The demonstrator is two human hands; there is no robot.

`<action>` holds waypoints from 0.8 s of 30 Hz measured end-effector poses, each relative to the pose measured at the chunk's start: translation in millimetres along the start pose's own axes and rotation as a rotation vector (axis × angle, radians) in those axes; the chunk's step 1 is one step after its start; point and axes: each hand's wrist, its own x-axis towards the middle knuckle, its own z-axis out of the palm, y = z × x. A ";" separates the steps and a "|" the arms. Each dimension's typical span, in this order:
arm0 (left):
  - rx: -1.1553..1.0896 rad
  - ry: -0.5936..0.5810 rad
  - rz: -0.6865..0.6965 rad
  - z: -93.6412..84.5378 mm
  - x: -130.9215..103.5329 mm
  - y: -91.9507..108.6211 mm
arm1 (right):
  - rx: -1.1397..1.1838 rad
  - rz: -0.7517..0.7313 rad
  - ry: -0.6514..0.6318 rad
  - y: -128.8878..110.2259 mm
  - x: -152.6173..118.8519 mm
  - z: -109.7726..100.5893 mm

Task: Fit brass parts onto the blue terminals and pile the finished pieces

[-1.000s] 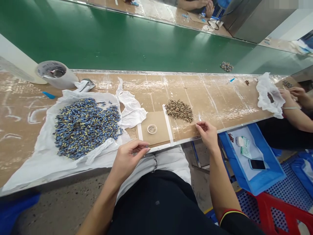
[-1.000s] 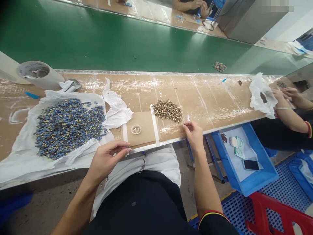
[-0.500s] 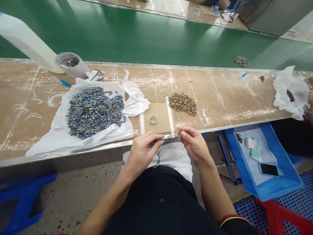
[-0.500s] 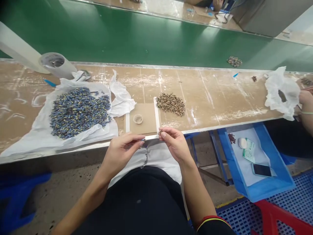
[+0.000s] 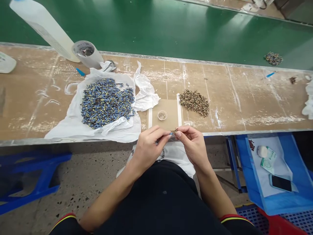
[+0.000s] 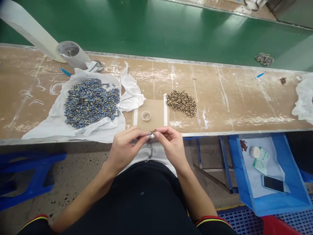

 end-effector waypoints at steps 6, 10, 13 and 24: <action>0.014 -0.019 0.027 -1.5 3.5 -4.1 | -0.086 -0.016 -0.010 -2.4 1.4 4.3; 0.031 -0.060 0.060 -3.8 5.2 -7.8 | -0.124 -0.039 -0.047 -6.1 1.5 4.0; 0.034 -0.106 0.080 -7.0 6.7 -8.1 | -0.145 -0.061 -0.101 -9.3 2.0 3.4; 0.147 -0.255 0.143 -21.2 17.1 2.4 | -0.236 -0.063 -0.240 -18.4 1.3 -0.7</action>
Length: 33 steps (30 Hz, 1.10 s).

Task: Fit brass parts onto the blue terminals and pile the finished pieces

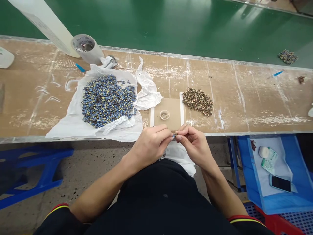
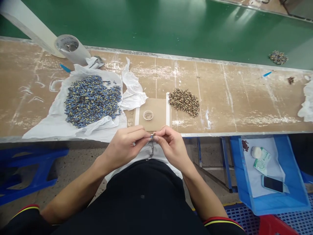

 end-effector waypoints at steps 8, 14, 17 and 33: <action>0.026 -0.100 0.017 -7.8 5.0 1.9 | 0.031 0.032 -0.052 5.8 -2.3 1.9; -0.018 -0.081 -0.017 -7.6 5.8 2.7 | 0.103 0.034 0.014 8.9 -5.9 7.9; -0.085 -0.036 -0.012 -8.0 7.0 1.3 | 0.125 0.024 0.031 5.3 -3.9 7.2; -0.095 -0.090 0.018 -6.6 9.6 -13.8 | 0.245 0.049 0.114 -9.6 13.6 21.3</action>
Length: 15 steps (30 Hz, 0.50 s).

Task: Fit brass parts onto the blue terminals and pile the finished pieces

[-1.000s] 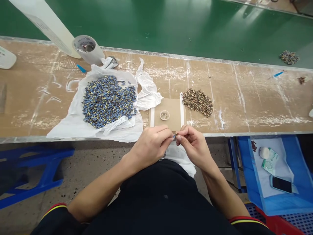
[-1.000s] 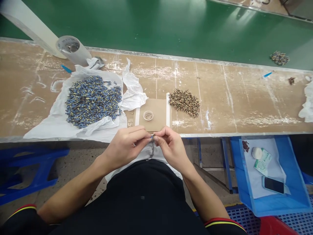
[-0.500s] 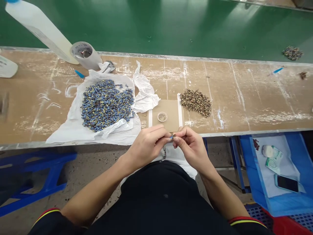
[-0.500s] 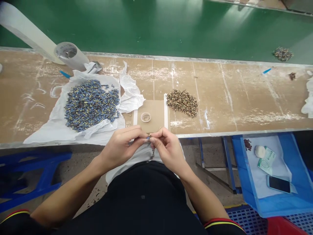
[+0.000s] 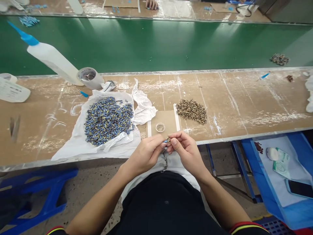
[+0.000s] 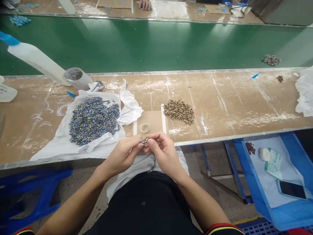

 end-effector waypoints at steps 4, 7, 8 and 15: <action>-0.053 -0.013 -0.029 -5.6 0.5 6.4 | -0.181 -0.129 -0.065 -0.3 1.7 -2.6; -0.124 -0.054 -0.031 -7.0 1.1 11.0 | -0.388 -0.259 -0.094 0.9 1.2 -2.6; -0.148 -0.064 -0.026 -6.8 1.5 12.3 | -0.425 -0.296 -0.104 1.0 0.7 -2.0; -0.172 -0.074 0.046 -2.7 8.6 17.1 | -0.510 -0.404 -0.132 3.0 -1.0 -4.1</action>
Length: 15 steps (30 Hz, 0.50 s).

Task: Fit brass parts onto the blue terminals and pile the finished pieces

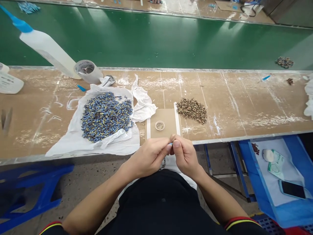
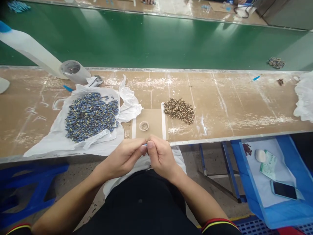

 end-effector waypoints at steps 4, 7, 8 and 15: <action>0.046 -0.079 0.035 -0.9 1.7 -2.4 | -0.005 0.014 -0.060 6.0 -4.1 -3.7; 0.071 -0.107 0.046 -1.3 0.1 -3.1 | -0.015 0.032 -0.098 4.5 -6.8 -5.2; 0.078 -0.107 0.046 -1.2 -0.6 -2.7 | -0.023 0.038 -0.106 2.9 -7.2 -5.6; 0.095 -0.106 0.010 1.4 -2.0 -0.9 | -0.019 0.068 -0.160 1.5 -5.7 -8.2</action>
